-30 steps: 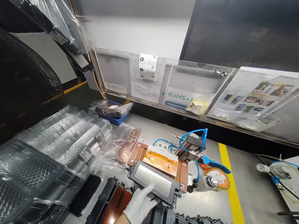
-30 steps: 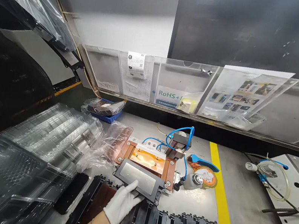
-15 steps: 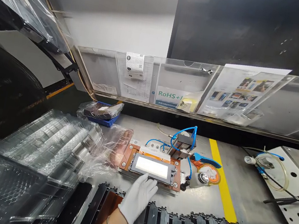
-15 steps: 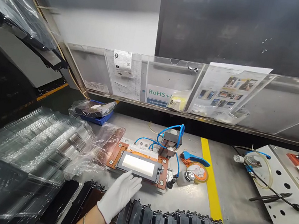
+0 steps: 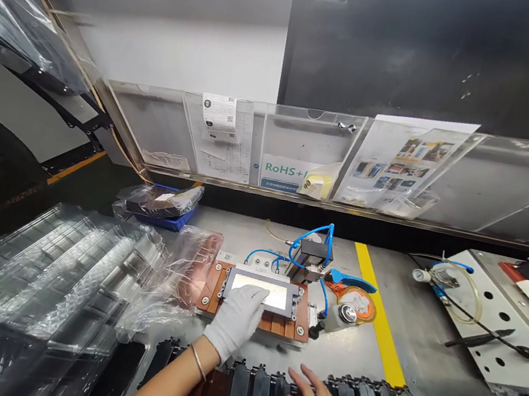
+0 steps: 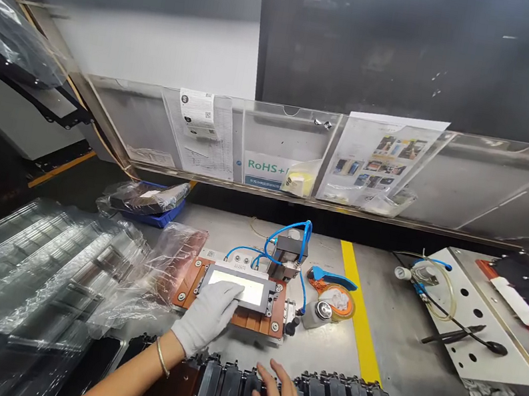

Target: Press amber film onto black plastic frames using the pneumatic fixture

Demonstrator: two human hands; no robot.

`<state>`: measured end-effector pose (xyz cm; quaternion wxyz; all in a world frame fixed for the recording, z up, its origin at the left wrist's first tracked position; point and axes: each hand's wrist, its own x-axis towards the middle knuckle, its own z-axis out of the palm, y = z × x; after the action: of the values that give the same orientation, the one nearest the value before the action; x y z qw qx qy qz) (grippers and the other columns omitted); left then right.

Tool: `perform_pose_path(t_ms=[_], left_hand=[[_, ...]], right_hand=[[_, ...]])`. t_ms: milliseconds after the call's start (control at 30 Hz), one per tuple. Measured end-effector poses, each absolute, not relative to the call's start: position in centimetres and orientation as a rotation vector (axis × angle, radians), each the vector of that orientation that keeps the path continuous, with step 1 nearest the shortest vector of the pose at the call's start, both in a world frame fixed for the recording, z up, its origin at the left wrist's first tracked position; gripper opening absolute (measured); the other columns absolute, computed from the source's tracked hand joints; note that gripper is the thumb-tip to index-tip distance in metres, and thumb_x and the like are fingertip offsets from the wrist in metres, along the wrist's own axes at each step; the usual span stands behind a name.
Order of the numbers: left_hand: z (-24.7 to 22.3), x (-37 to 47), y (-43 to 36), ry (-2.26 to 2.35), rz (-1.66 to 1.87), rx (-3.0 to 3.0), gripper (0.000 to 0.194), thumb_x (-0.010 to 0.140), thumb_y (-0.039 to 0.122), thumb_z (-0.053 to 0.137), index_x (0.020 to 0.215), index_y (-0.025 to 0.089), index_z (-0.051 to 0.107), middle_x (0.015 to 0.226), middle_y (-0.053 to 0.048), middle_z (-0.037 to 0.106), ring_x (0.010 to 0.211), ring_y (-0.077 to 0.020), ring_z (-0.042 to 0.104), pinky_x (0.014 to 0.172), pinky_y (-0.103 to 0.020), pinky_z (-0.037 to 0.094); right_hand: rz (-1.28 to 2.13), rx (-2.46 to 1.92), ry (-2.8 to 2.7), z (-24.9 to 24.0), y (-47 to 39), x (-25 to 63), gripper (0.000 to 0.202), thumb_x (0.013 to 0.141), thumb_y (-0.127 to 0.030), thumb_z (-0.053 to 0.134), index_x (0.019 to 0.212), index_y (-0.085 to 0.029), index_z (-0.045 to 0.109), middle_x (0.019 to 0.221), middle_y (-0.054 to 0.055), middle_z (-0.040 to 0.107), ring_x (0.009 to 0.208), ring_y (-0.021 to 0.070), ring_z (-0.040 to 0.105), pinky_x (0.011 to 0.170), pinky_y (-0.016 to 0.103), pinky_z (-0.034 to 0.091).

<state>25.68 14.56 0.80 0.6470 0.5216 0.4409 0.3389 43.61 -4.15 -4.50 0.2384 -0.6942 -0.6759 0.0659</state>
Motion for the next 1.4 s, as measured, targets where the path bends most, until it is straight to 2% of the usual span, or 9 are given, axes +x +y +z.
perform_pose_path(t_ms=[200, 367, 533, 633, 733, 933, 1033, 1133, 1400], left_hand=[[-0.3, 27.0, 15.2, 0.957, 0.708, 1.781, 0.050, 0.080, 0.026, 0.065, 0.129, 0.024, 0.058, 0.148, -0.007, 0.045, 0.146, -0.0265, 0.021, 0.120, -0.042, -0.005], [0.0, 25.0, 15.9, 1.148, 0.741, 1.958, 0.050, 0.085, 0.033, 0.059, 0.133, 0.023, 0.056, 0.150, -0.007, 0.042, 0.147, -0.0257, 0.020, 0.121, -0.041, -0.003], [0.7, 20.6, 17.4, 1.603, 0.592, 1.729, 0.049, 0.091, 0.031, 0.041, 0.135, 0.011, 0.048, 0.143, -0.017, 0.048, 0.137, -0.0268, 0.038, 0.116, -0.043, 0.022], [0.2, 19.8, 18.3, 1.537, 0.452, 1.642, 0.037, 0.088, 0.038, 0.047, 0.110, 0.013, 0.064, 0.106, -0.014, 0.069, 0.105, -0.0277, 0.063, 0.099, -0.043, 0.044], [-0.5, 20.9, 19.0, 1.485, 0.390, 1.543, 0.032, 0.086, 0.042, 0.052, 0.099, 0.015, 0.063, 0.082, -0.006, 0.068, 0.070, -0.0182, 0.065, 0.069, -0.032, 0.055], [-0.8, 21.2, 16.4, 1.549, 0.381, 1.280, 0.048, 0.088, 0.045, 0.049, 0.122, 0.013, 0.043, 0.096, -0.009, 0.061, 0.054, -0.0105, 0.060, 0.036, -0.019, 0.045], [-0.4, 19.5, 12.5, 1.539, 0.389, 1.221, 0.051, 0.087, 0.048, 0.048, 0.125, 0.014, 0.041, 0.112, -0.013, 0.057, 0.070, -0.0149, 0.065, 0.046, -0.025, 0.055], [-0.3, 17.8, 8.7, 1.558, 0.524, 1.209, 0.053, 0.087, 0.053, 0.048, 0.124, 0.016, 0.043, 0.128, -0.016, 0.052, 0.102, -0.0233, 0.063, 0.077, -0.036, 0.060], [-2.2, 14.0, 4.6, 1.483, 0.894, 1.518, 0.034, 0.092, 0.040, 0.045, 0.124, 0.029, 0.051, 0.137, -0.004, 0.052, 0.132, -0.0219, 0.047, 0.119, -0.046, 0.025]], right_hand=[[0.170, -1.982, -1.694, -3.6, 2.5, 47.6, 0.042, 0.094, -0.036, 0.041, 0.130, -0.017, 0.052, 0.134, 0.017, 0.058, 0.123, 0.0313, 0.055, 0.098, 0.052, 0.049], [0.290, -1.983, -1.659, -3.1, 3.7, 49.2, 0.035, 0.091, -0.036, 0.042, 0.104, -0.017, 0.068, 0.115, 0.016, 0.069, 0.106, 0.0354, 0.064, 0.097, 0.060, 0.045], [0.505, -1.961, -1.470, -2.6, 3.6, 48.6, 0.041, 0.085, -0.046, 0.049, 0.112, -0.021, 0.067, 0.119, 0.015, 0.066, 0.117, 0.0357, 0.056, 0.101, 0.058, 0.041], [0.697, -1.949, -1.259, -3.4, 5.7, 47.3, 0.051, 0.086, -0.051, 0.048, 0.123, -0.018, 0.060, 0.115, 0.015, 0.065, 0.102, 0.0288, 0.064, 0.090, 0.048, 0.052], [0.922, -1.930, -1.007, -4.6, 8.6, 45.9, 0.051, 0.087, -0.052, 0.047, 0.119, -0.014, 0.060, 0.093, 0.011, 0.070, 0.072, 0.0218, 0.068, 0.066, 0.040, 0.058], [1.118, -1.750, -0.618, -5.0, 7.3, 44.0, 0.064, 0.070, -0.069, 0.061, 0.109, -0.019, 0.064, 0.099, 0.009, 0.071, 0.075, 0.0224, 0.071, 0.070, 0.040, 0.061], [1.188, -1.672, -0.492, -4.6, 2.6, 42.4, 0.073, 0.059, -0.076, 0.066, 0.107, -0.021, 0.066, 0.102, 0.009, 0.071, 0.083, 0.0273, 0.072, 0.083, 0.046, 0.059], [1.298, -1.520, -0.273, -4.1, -2.0, 40.3, 0.068, 0.066, -0.070, 0.069, 0.115, -0.025, 0.060, 0.117, 0.008, 0.067, 0.098, 0.0284, 0.071, 0.095, 0.046, 0.054], [1.314, -1.476, -0.483, 0.1, -6.0, 38.1, 0.062, 0.077, -0.070, 0.056, 0.126, -0.032, 0.054, 0.135, 0.009, 0.060, 0.134, 0.0306, 0.045, 0.113, 0.055, 0.029]])
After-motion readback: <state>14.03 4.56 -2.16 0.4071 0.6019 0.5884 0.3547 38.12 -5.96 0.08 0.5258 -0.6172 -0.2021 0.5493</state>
